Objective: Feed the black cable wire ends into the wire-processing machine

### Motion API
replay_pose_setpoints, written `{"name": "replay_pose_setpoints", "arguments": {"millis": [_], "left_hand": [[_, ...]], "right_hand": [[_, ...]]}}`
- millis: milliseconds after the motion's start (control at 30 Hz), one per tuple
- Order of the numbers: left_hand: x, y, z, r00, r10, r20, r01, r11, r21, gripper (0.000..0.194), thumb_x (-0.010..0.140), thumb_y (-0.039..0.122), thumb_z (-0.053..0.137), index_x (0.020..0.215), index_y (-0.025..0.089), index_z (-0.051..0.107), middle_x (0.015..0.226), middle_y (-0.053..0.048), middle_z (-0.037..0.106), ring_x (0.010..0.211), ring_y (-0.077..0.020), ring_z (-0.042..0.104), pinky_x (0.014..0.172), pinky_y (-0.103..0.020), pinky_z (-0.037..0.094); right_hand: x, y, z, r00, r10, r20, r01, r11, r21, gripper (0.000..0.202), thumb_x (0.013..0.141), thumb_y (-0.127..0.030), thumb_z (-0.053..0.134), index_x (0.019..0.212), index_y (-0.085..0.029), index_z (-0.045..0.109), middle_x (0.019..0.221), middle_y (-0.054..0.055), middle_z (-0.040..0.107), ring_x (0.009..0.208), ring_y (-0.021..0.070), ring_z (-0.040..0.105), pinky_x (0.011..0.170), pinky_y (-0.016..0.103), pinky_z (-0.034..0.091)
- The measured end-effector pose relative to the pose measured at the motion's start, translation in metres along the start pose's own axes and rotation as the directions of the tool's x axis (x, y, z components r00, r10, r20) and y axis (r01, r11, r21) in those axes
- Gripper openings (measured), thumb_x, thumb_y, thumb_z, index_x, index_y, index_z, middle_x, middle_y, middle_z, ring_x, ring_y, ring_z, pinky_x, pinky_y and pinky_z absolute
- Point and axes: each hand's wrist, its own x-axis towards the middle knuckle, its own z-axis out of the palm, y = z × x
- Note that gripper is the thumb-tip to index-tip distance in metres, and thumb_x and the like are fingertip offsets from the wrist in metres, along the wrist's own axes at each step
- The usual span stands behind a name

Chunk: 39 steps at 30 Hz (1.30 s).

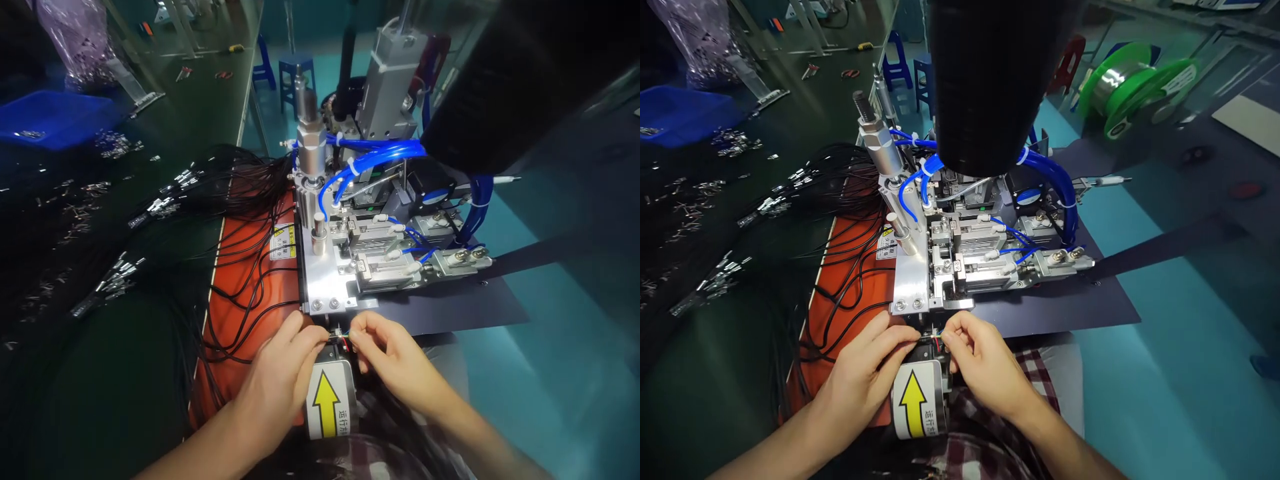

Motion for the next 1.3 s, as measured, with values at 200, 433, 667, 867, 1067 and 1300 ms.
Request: {"name": "replay_pose_setpoints", "arguments": {"millis": [200,433,667,867,1067,1300], "left_hand": [[-0.001,-0.015,0.002,0.988,0.123,0.090,-0.137,0.973,0.185,0.040,0.086,0.006,0.039,0.119,0.022,0.055,0.088,-0.006,0.048,0.071,-0.0171,0.054,0.060,-0.028,0.048],[-0.002,-0.018,0.004,0.984,0.137,0.111,-0.161,0.955,0.248,0.045,0.085,0.006,0.039,0.125,0.021,0.053,0.095,-0.009,0.048,0.079,-0.0206,0.055,0.065,-0.033,0.053],[-0.004,-0.017,0.007,0.986,0.111,0.124,-0.145,0.939,0.311,0.044,0.086,0.009,0.040,0.126,0.022,0.052,0.098,-0.010,0.049,0.080,-0.0208,0.057,0.065,-0.035,0.054],[-0.001,-0.016,0.006,0.982,0.161,0.102,-0.186,0.926,0.328,0.040,0.087,0.012,0.042,0.125,0.020,0.053,0.094,-0.011,0.051,0.075,-0.0222,0.057,0.059,-0.035,0.053],[0.000,-0.013,0.006,0.978,0.192,0.080,-0.208,0.914,0.348,0.034,0.087,0.013,0.044,0.118,0.018,0.058,0.086,-0.008,0.051,0.071,-0.0212,0.055,0.056,-0.032,0.052],[0.003,-0.011,0.006,0.974,0.210,0.087,-0.227,0.875,0.427,0.035,0.085,0.011,0.043,0.114,0.016,0.060,0.084,-0.010,0.053,0.067,-0.0229,0.054,0.053,-0.035,0.051]], "right_hand": [[0.007,0.009,0.002,1.000,0.023,0.015,-0.023,1.000,0.007,0.019,0.091,-0.032,0.048,0.077,-0.020,0.050,0.059,-0.005,0.051,0.051,0.0126,0.049,0.051,0.025,0.037],[0.005,0.011,0.002,0.999,0.054,-0.002,-0.054,0.998,-0.022,0.020,0.092,-0.032,0.048,0.075,-0.020,0.051,0.056,-0.005,0.051,0.051,0.0126,0.049,0.050,0.024,0.036],[0.005,0.011,0.002,0.998,0.060,-0.014,-0.061,0.998,-0.032,0.019,0.091,-0.032,0.048,0.076,-0.020,0.051,0.059,-0.005,0.051,0.053,0.0132,0.051,0.052,0.025,0.038],[0.005,0.011,0.003,0.998,0.047,-0.033,-0.049,0.998,-0.041,0.018,0.091,-0.031,0.048,0.076,-0.020,0.051,0.059,-0.004,0.052,0.054,0.0135,0.052,0.052,0.025,0.039],[0.004,0.010,0.007,0.997,0.054,-0.055,-0.056,0.998,-0.034,0.018,0.090,-0.031,0.048,0.076,-0.020,0.051,0.059,-0.004,0.053,0.053,0.0137,0.052,0.051,0.024,0.039],[0.003,0.010,0.006,0.990,0.092,-0.103,-0.092,0.996,0.005,0.018,0.088,-0.032,0.051,0.076,-0.020,0.053,0.062,-0.002,0.055,0.052,0.0145,0.054,0.050,0.025,0.042]]}}
